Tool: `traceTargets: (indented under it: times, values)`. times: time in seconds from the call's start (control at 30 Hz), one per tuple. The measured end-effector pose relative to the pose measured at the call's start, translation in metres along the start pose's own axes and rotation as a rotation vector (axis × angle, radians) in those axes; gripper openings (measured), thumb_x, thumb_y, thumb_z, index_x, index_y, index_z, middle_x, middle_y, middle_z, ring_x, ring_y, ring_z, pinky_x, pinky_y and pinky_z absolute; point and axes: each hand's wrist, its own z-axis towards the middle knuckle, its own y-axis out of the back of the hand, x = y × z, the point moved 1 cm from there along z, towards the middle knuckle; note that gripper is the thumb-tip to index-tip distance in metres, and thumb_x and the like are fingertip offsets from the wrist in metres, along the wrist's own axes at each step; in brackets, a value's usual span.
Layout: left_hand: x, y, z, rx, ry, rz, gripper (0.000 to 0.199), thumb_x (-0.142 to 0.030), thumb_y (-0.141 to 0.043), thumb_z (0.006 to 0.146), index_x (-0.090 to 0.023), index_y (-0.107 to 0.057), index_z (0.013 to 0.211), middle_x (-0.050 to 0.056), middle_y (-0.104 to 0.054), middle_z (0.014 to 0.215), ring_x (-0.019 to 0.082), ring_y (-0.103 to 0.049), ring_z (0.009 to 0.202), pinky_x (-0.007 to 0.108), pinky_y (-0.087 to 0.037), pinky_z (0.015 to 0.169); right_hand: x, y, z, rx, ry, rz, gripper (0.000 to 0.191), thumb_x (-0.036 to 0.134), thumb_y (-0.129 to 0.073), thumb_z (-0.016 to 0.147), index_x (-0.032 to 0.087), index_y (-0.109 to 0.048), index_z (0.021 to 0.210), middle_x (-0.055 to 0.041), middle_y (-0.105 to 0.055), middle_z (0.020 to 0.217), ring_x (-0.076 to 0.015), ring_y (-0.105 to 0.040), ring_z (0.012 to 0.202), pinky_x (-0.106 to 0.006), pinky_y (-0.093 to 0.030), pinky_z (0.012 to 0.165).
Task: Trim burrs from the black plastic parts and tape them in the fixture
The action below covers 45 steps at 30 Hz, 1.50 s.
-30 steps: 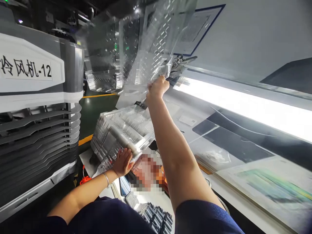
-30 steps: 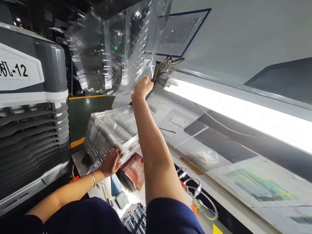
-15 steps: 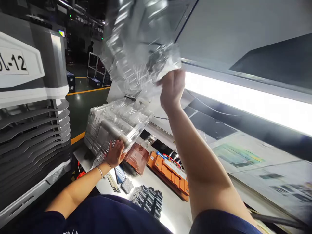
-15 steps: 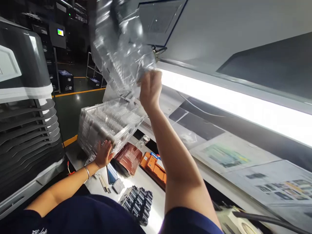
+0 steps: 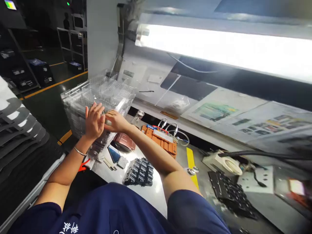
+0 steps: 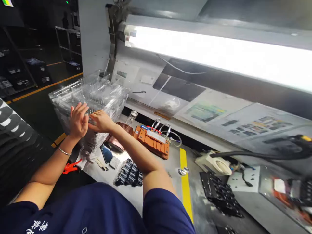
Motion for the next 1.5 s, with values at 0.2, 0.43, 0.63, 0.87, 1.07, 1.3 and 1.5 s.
traceTargets:
  times: [0.2,0.43,0.63,0.87,1.07,1.3,1.5]
  values:
    - [-0.001,-0.017,-0.026,0.105,0.115,0.097,0.035,-0.034,-0.038,0.095,-0.016,-0.060,0.116,0.012,-0.063,0.121,0.027,-0.041,0.133,0.054,-0.015,0.115,-0.055,-0.032,-0.114,-0.181,-0.630,0.092,0.045,0.038,-0.037,0.095,0.017,-0.042,0.135,-0.0150,-0.050,0.134,-0.0249,-0.044,0.125,-0.044,-0.033,0.106]
    - [-0.098,-0.091,-0.141,0.200,0.303,-0.233,0.028,-0.034,-0.058,0.082,-0.019,-0.059,0.105,0.013,-0.063,0.114,0.026,-0.055,0.117,0.046,-0.040,0.103,-0.059,-0.132,-0.262,0.284,-0.947,0.139,0.045,0.025,-0.057,0.085,0.009,-0.052,0.127,-0.0221,-0.047,0.140,-0.0320,-0.042,0.129,-0.049,-0.030,0.107]
    - [-0.100,-0.163,-0.163,0.611,1.006,-0.270,0.035,-0.045,-0.047,0.086,-0.014,-0.060,0.097,0.017,-0.065,0.106,0.026,-0.063,0.100,0.044,-0.051,0.089,-0.068,-0.136,-0.297,0.317,-0.801,0.209,0.034,0.011,-0.038,0.092,0.010,-0.061,0.117,-0.0195,-0.060,0.127,-0.0272,-0.052,0.121,-0.050,-0.029,0.108]
    - [-0.084,-0.192,-0.146,0.869,1.328,-0.478,0.048,-0.057,-0.045,0.084,-0.011,-0.058,0.078,0.022,-0.070,0.084,0.027,-0.070,0.076,0.042,-0.057,0.068,-0.038,-0.094,-0.348,0.213,-0.532,0.376,0.031,0.016,-0.045,0.092,0.019,-0.064,0.117,-0.0120,-0.058,0.133,-0.0215,-0.048,0.129,-0.044,-0.034,0.109]
    - [-0.126,-0.219,-0.147,0.971,1.112,-0.560,0.030,-0.042,-0.061,0.077,-0.014,-0.057,0.088,0.014,-0.071,0.090,0.022,-0.070,0.081,0.036,-0.056,0.072,-0.016,-0.066,-0.370,-0.036,-0.618,0.587,0.024,0.035,-0.057,0.089,0.023,-0.071,0.103,-0.0061,-0.072,0.108,-0.0187,-0.066,0.103,-0.034,-0.051,0.093]
    - [-0.175,-0.226,-0.121,1.191,0.506,-0.579,0.009,-0.026,-0.056,0.078,-0.021,-0.063,0.076,0.003,-0.067,0.074,0.020,-0.063,0.075,0.031,-0.047,0.076,-0.042,-0.028,-0.354,-0.297,-1.009,0.499,0.030,0.038,-0.054,0.089,0.019,-0.072,0.103,-0.0104,-0.072,0.098,-0.0192,-0.066,0.089,-0.031,-0.054,0.078]
    - [-0.177,-0.229,-0.103,1.325,0.173,-0.618,0.023,-0.031,-0.048,0.086,-0.022,-0.061,0.070,0.001,-0.064,0.070,0.017,-0.060,0.070,0.025,-0.044,0.069,-0.048,0.020,-0.354,-0.056,-0.998,0.773,0.023,0.025,-0.055,0.085,0.017,-0.076,0.086,-0.0011,-0.073,0.073,-0.0133,-0.063,0.066,-0.023,-0.047,0.062]
